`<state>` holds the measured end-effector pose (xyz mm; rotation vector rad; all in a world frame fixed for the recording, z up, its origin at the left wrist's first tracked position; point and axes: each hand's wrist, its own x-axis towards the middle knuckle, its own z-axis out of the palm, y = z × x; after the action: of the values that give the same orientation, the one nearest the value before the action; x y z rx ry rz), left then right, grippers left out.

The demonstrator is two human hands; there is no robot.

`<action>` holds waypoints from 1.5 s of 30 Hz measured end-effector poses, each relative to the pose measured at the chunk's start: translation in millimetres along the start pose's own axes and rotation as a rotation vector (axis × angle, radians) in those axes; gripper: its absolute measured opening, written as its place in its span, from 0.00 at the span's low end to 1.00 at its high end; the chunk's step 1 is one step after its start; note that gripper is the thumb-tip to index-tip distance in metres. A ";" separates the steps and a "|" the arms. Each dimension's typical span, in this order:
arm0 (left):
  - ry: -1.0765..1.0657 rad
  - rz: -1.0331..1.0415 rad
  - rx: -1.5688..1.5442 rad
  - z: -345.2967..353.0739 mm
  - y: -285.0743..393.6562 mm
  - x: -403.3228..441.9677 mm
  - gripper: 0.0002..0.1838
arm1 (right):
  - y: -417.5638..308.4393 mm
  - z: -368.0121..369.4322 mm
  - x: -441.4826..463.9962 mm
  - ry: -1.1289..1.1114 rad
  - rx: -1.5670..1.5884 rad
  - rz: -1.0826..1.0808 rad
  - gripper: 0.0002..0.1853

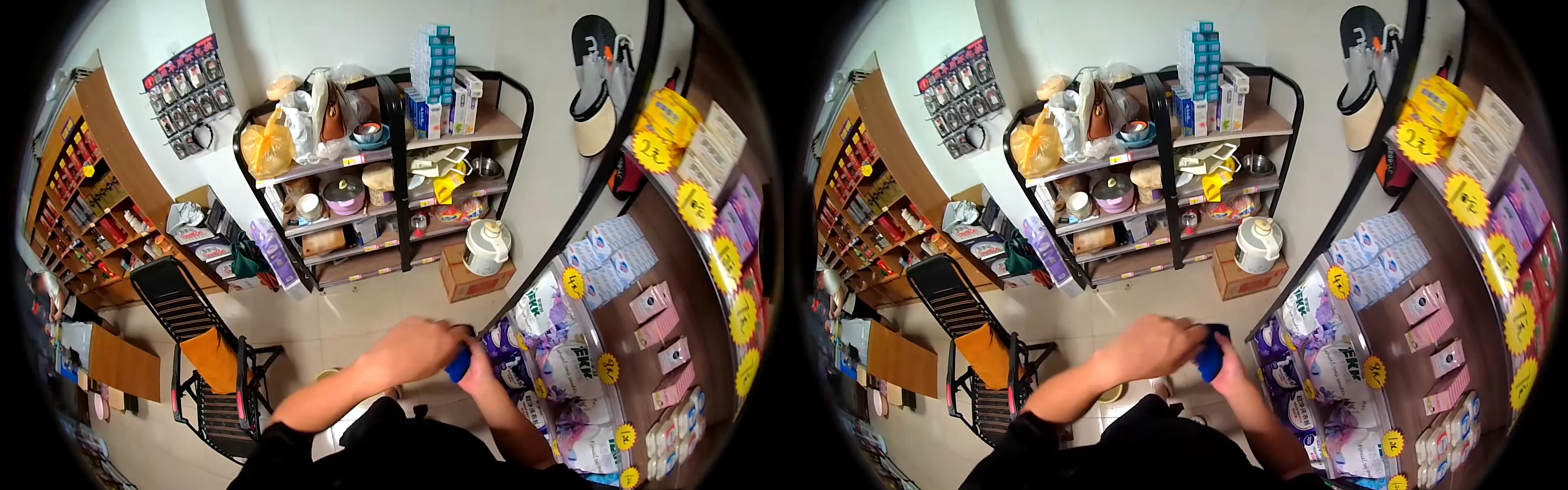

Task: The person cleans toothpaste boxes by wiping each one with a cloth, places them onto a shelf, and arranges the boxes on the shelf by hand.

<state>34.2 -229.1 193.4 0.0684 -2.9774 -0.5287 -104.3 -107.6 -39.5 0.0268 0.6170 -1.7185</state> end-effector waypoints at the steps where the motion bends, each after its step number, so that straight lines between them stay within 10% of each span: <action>1: 0.032 0.119 -0.051 -40.2 10.1 16.8 0.12 | -6.7 -9.2 21.2 -0.037 0.025 -0.034 0.21; 5: 0.265 0.772 -0.011 -125.5 12.1 50.8 0.09 | -78.8 49.7 62.5 -0.014 0.075 0.372 0.23; 6: 0.264 0.844 0.437 -144.9 6.6 53.3 0.09 | -61.9 38.7 100.6 0.033 -0.059 -0.063 0.24; 7: 0.517 0.832 0.372 -149.1 2.8 63.4 0.16 | -67.2 64.8 109.2 0.054 -0.079 -0.131 0.25; 14: 0.097 1.048 0.039 -240.0 -105.4 101.3 0.09 | -102.8 90.4 216.8 0.086 -0.037 -0.218 0.26; 21: 0.655 0.913 -0.140 -231.8 -197.5 152.6 0.11 | -187.5 130.8 307.2 0.091 -0.091 -0.321 0.24; 30: 0.708 1.132 0.021 -246.2 -289.5 270.7 0.08 | -386.7 185.8 438.7 0.367 -0.525 -0.783 0.26; 32: 0.660 0.917 -0.080 -249.1 -296.0 294.5 0.06 | -451.9 171.6 492.8 0.374 -1.265 -1.445 0.26; 35: 0.233 0.507 -0.255 -243.9 -338.0 331.3 0.11 | -545.3 180.5 549.6 0.306 -1.412 -1.285 0.10; 39: 0.193 0.272 -0.046 -165.5 -412.0 396.0 0.13 | -602.8 274.9 573.2 0.767 -1.798 -1.098 0.26; 45: 0.039 0.011 -0.509 -50.5 -474.3 425.2 0.14 | -632.8 327.7 638.3 0.704 -2.401 -0.571 0.43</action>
<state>-370.1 -718.8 122.0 0.0155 -2.7067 -1.2410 -743.9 -750.7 264.5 -1.3147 2.9356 -0.3203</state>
